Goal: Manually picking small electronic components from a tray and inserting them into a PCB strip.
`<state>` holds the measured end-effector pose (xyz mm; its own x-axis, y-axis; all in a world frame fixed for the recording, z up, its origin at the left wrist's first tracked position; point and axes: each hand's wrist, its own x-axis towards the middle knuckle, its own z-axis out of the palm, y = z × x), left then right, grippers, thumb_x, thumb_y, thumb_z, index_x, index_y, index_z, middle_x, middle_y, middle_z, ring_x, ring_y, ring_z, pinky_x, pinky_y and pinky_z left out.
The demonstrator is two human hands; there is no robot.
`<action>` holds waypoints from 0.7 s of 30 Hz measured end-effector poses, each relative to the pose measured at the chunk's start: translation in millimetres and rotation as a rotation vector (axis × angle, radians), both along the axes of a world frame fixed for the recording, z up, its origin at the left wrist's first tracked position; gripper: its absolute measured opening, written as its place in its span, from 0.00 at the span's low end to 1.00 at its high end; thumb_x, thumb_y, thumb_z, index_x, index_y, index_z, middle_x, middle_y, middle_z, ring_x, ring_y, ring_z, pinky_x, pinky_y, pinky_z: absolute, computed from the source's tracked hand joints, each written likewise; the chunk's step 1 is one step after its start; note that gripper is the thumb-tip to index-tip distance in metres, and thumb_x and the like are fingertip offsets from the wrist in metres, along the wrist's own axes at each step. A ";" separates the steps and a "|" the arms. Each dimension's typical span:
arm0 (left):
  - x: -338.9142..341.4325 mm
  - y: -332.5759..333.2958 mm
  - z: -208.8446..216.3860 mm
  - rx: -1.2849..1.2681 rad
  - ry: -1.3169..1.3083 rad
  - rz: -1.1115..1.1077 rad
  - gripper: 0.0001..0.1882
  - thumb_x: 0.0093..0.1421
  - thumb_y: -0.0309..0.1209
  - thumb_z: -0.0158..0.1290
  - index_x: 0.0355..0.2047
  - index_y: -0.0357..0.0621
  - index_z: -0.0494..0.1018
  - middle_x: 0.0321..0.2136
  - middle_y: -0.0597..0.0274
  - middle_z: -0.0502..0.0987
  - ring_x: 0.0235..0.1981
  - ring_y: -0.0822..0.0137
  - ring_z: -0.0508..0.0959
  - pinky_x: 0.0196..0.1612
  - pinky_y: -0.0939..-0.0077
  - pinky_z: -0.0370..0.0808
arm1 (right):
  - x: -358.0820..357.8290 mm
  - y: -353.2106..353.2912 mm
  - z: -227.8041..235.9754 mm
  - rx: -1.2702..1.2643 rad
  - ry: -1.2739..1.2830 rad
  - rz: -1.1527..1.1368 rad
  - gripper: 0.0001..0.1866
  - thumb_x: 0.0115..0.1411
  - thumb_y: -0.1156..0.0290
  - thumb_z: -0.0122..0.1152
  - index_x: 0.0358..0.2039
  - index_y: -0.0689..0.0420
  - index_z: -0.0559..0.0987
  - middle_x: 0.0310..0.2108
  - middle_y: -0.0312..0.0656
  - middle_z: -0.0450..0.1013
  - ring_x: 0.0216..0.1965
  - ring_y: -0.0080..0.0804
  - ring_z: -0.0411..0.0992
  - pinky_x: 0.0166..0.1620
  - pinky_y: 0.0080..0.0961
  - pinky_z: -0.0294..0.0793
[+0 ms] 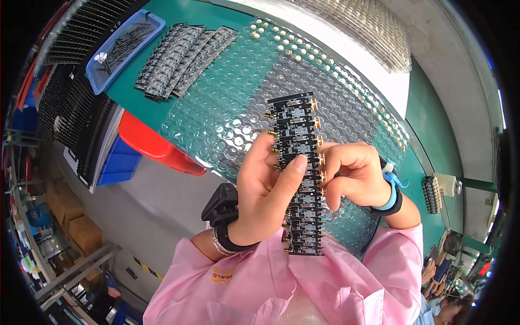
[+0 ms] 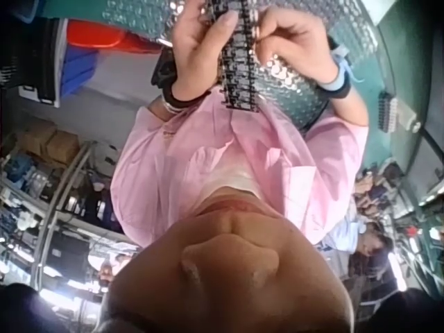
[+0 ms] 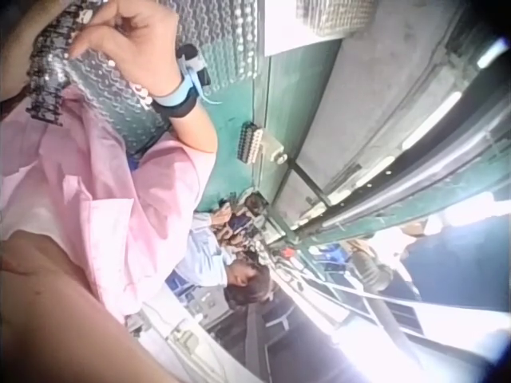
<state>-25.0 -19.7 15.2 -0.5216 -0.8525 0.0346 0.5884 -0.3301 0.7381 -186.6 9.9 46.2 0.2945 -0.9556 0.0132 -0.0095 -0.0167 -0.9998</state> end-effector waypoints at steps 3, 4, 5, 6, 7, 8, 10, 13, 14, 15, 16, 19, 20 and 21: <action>0.6 0.6 1.1 0.022 0.000 -0.001 0.15 0.57 0.24 0.45 0.44 0.35 0.58 0.33 0.61 0.71 0.28 0.80 0.72 0.29 0.88 0.69 | -0.5 -1.0 2.3 0.028 0.041 -0.013 0.15 0.43 0.64 0.66 0.16 0.60 0.70 0.16 0.36 0.69 0.22 0.22 0.63 0.27 0.17 0.61; 1.3 0.6 1.4 0.034 0.003 -0.003 0.15 0.57 0.24 0.45 0.44 0.35 0.58 0.33 0.61 0.71 0.28 0.80 0.72 0.28 0.88 0.69 | -0.7 -1.6 3.6 0.041 0.061 -0.019 0.15 0.44 0.64 0.66 0.16 0.60 0.70 0.16 0.36 0.69 0.22 0.21 0.63 0.27 0.16 0.61; 2.3 0.5 1.6 0.046 0.005 -0.004 0.15 0.57 0.24 0.45 0.44 0.35 0.58 0.32 0.61 0.71 0.28 0.80 0.72 0.28 0.88 0.69 | -3.8 -3.6 4.9 0.039 0.062 -0.017 0.15 0.44 0.64 0.66 0.16 0.60 0.70 0.16 0.36 0.69 0.22 0.21 0.63 0.27 0.16 0.61; 3.5 -0.4 1.0 0.043 0.005 -0.001 0.15 0.57 0.24 0.45 0.44 0.35 0.58 0.32 0.61 0.71 0.28 0.80 0.72 0.28 0.88 0.69 | -10.9 -9.0 5.7 -0.044 0.121 -0.032 0.14 0.46 0.66 0.64 0.17 0.60 0.70 0.18 0.38 0.69 0.23 0.21 0.64 0.27 0.16 0.62; 6.1 -1.9 0.0 0.059 -0.002 0.022 0.15 0.57 0.25 0.45 0.44 0.35 0.58 0.32 0.61 0.71 0.28 0.80 0.72 0.29 0.87 0.69 | -16.7 -16.9 6.0 -0.127 0.180 -0.046 0.12 0.48 0.68 0.62 0.17 0.60 0.69 0.20 0.39 0.70 0.23 0.21 0.64 0.27 0.16 0.62; 7.6 -2.8 0.1 0.075 -0.006 0.036 0.15 0.57 0.25 0.45 0.43 0.35 0.58 0.32 0.61 0.71 0.28 0.80 0.71 0.29 0.87 0.69 | -22.9 -26.3 8.0 -0.196 0.286 -0.128 0.08 0.50 0.72 0.59 0.20 0.61 0.71 0.21 0.38 0.70 0.24 0.21 0.65 0.28 0.17 0.63; 12.8 -1.9 -0.3 0.088 -0.013 0.051 0.14 0.57 0.25 0.45 0.43 0.35 0.58 0.32 0.60 0.71 0.28 0.80 0.71 0.29 0.87 0.69 | -35.4 -55.8 6.1 -0.329 0.520 -0.239 0.02 0.52 0.77 0.54 0.27 0.61 0.73 0.26 0.38 0.70 0.25 0.24 0.65 0.29 0.19 0.65; 17.0 -2.6 0.3 0.084 0.050 0.058 0.14 0.57 0.25 0.45 0.42 0.36 0.59 0.32 0.61 0.71 0.29 0.79 0.71 0.30 0.86 0.69 | -63.3 -105.5 -13.2 -0.495 0.792 -0.244 0.07 0.51 0.79 0.52 0.33 0.58 0.75 0.29 0.37 0.69 0.26 0.27 0.66 0.31 0.20 0.66; 15.3 -2.9 0.7 0.077 0.057 0.046 0.14 0.57 0.25 0.45 0.42 0.36 0.59 0.32 0.61 0.71 0.29 0.79 0.71 0.30 0.86 0.69 | -72.8 -113.8 -19.4 -0.585 0.931 -0.214 0.10 0.51 0.79 0.52 0.35 0.55 0.75 0.29 0.37 0.69 0.27 0.28 0.67 0.32 0.21 0.66; 14.9 -3.5 0.0 0.099 0.049 0.053 0.13 0.57 0.25 0.45 0.42 0.36 0.59 0.32 0.61 0.71 0.29 0.79 0.71 0.31 0.85 0.68 | -76.4 -121.7 -26.6 -0.592 0.929 -0.213 0.10 0.51 0.79 0.52 0.35 0.55 0.75 0.29 0.37 0.69 0.27 0.28 0.67 0.32 0.21 0.66; 17.0 -2.5 0.0 0.125 0.039 0.070 0.13 0.57 0.24 0.45 0.42 0.36 0.59 0.31 0.61 0.71 0.29 0.79 0.71 0.31 0.85 0.68 | -73.9 -128.5 -31.8 -0.665 1.001 -0.191 0.09 0.51 0.79 0.53 0.34 0.55 0.75 0.29 0.38 0.69 0.28 0.29 0.67 0.32 0.21 0.66; 22.3 -5.3 -2.0 0.137 0.033 0.083 0.13 0.57 0.24 0.45 0.42 0.36 0.59 0.31 0.62 0.71 0.29 0.80 0.70 0.30 0.85 0.68 | -73.0 -140.7 -38.8 -0.811 1.145 -0.147 0.08 0.50 0.79 0.54 0.32 0.54 0.75 0.30 0.40 0.68 0.29 0.30 0.67 0.33 0.22 0.66; 23.8 -6.7 -2.9 0.125 0.036 0.074 0.12 0.57 0.24 0.44 0.41 0.36 0.59 0.31 0.62 0.71 0.28 0.80 0.70 0.30 0.85 0.68 | -75.1 -142.5 -38.8 -0.822 1.152 -0.154 0.08 0.50 0.78 0.54 0.32 0.55 0.74 0.29 0.40 0.68 0.29 0.30 0.67 0.33 0.22 0.66; 24.9 -7.3 -3.9 0.115 0.039 0.065 0.12 0.57 0.23 0.44 0.41 0.36 0.59 0.31 0.63 0.71 0.28 0.80 0.70 0.30 0.86 0.68 | -74.5 -143.5 -37.3 -0.830 1.159 -0.159 0.07 0.50 0.78 0.54 0.31 0.55 0.74 0.29 0.40 0.67 0.29 0.31 0.66 0.33 0.22 0.66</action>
